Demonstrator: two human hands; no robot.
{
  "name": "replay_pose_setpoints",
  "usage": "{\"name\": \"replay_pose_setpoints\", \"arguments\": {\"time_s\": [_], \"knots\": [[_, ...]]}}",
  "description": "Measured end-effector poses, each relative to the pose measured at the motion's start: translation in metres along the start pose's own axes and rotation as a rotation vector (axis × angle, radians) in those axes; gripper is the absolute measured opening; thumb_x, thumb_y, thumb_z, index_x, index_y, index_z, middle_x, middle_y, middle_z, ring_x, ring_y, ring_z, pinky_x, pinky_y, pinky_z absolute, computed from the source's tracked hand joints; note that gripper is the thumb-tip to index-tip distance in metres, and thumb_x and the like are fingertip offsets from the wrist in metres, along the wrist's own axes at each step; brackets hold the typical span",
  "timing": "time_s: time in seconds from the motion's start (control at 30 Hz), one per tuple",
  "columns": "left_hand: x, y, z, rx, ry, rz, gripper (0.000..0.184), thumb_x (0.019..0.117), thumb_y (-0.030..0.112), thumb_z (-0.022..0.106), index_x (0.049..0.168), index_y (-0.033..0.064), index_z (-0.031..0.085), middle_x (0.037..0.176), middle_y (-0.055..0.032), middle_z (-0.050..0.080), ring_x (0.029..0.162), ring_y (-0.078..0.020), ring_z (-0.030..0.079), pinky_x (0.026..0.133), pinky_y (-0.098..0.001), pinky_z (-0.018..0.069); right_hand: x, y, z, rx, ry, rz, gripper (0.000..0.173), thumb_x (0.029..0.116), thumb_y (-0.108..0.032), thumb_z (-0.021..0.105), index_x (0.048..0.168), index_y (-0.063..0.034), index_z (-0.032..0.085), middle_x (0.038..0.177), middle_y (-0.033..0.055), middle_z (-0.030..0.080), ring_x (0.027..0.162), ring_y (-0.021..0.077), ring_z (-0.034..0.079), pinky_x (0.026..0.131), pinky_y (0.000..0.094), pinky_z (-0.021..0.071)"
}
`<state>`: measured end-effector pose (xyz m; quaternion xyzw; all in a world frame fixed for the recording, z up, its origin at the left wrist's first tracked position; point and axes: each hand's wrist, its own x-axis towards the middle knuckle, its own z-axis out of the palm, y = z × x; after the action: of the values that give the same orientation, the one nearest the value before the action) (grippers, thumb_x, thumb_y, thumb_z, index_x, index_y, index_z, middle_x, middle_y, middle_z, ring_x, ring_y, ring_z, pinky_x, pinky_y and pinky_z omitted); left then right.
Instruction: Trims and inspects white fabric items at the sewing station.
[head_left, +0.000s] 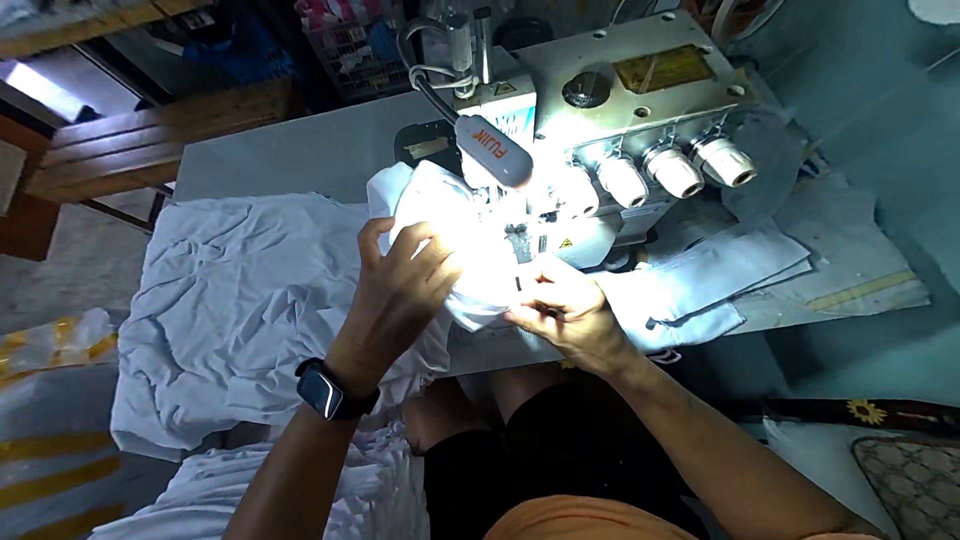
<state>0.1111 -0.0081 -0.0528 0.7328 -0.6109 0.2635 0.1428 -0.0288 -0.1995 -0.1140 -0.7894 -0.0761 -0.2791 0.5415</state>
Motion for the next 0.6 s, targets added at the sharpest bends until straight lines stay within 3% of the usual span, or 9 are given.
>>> {"name": "replay_pose_setpoints", "arguments": {"time_s": [0.07,0.1,0.17,0.23,0.37,0.5,0.6], "knots": [[0.006,-0.003,-0.008,-0.129,-0.094,0.001,0.016,0.0893,0.006,0.060,0.093,0.0050,0.076,0.104,-0.0108,0.075,0.116,-0.0349,0.063,0.102,-0.0618,0.0330,0.008,0.001,0.001,-0.012,0.013,-0.018,0.013,0.0852,-0.007,0.077,0.076,0.0005,0.070,0.093,0.0054,0.062,0.084,-0.0003,0.059,0.075,0.0097,0.0491],[0.007,-0.002,-0.011,-0.202,-0.135,-0.008,0.018,0.0852,0.012,0.061,0.091,0.0073,0.077,0.099,-0.0083,0.075,0.113,-0.0332,0.063,0.105,-0.0641,0.0300,0.011,0.002,0.001,-0.008,0.018,-0.023,0.012,0.0854,-0.007,0.077,0.078,0.0003,0.071,0.093,0.0049,0.063,0.085,-0.0009,0.059,0.076,0.0095,0.0496],[0.011,0.003,-0.016,-0.305,-0.204,-0.035,0.025,0.0842,0.032,0.063,0.089,0.0125,0.077,0.084,-0.0022,0.071,0.097,-0.0255,0.065,0.109,-0.0677,0.0237,0.017,0.006,0.001,0.001,0.030,-0.031,0.012,0.0864,-0.007,0.076,0.078,-0.0006,0.070,0.092,0.0038,0.062,0.083,-0.0013,0.058,0.074,0.0091,0.0483],[0.014,0.010,-0.020,-0.350,-0.220,-0.082,0.035,0.0910,0.044,0.060,0.089,0.0143,0.077,0.076,-0.0001,0.067,0.084,-0.0204,0.064,0.109,-0.0699,0.0215,0.023,0.008,0.002,-0.019,0.058,-0.033,0.013,0.0864,-0.007,0.075,0.076,-0.0017,0.069,0.091,0.0035,0.062,0.084,-0.0011,0.057,0.074,0.0093,0.0473],[0.020,0.022,-0.017,-0.291,-0.157,-0.216,0.023,0.0940,0.021,0.057,0.082,0.0110,0.074,0.074,-0.0017,0.064,0.080,-0.0206,0.065,0.107,-0.0719,0.0240,0.033,0.016,0.003,-0.090,0.097,-0.048,0.017,0.0887,-0.009,0.074,0.075,-0.0019,0.067,0.087,0.0049,0.060,0.081,0.0025,0.056,0.072,0.0129,0.0463],[0.020,0.044,-0.021,-0.232,-0.141,-0.226,0.019,0.0895,0.022,0.065,0.077,0.0107,0.072,0.066,-0.0012,0.061,0.070,-0.0196,0.063,0.107,-0.0705,0.0257,0.028,0.018,-0.001,-0.163,0.061,-0.063,0.017,0.0876,-0.011,0.073,0.074,-0.0028,0.066,0.087,0.0062,0.061,0.085,0.0060,0.058,0.076,0.0157,0.0467],[0.018,0.050,-0.019,-0.216,-0.130,-0.211,0.019,0.0889,0.022,0.064,0.076,0.0121,0.074,0.063,-0.0001,0.059,0.067,-0.0191,0.061,0.105,-0.0693,0.0268,0.024,0.018,-0.002,-0.224,0.063,-0.066,0.010,0.0868,-0.011,0.074,0.082,-0.0029,0.074,0.089,0.0077,0.066,0.089,0.0081,0.062,0.080,0.0177,0.0487]]}}
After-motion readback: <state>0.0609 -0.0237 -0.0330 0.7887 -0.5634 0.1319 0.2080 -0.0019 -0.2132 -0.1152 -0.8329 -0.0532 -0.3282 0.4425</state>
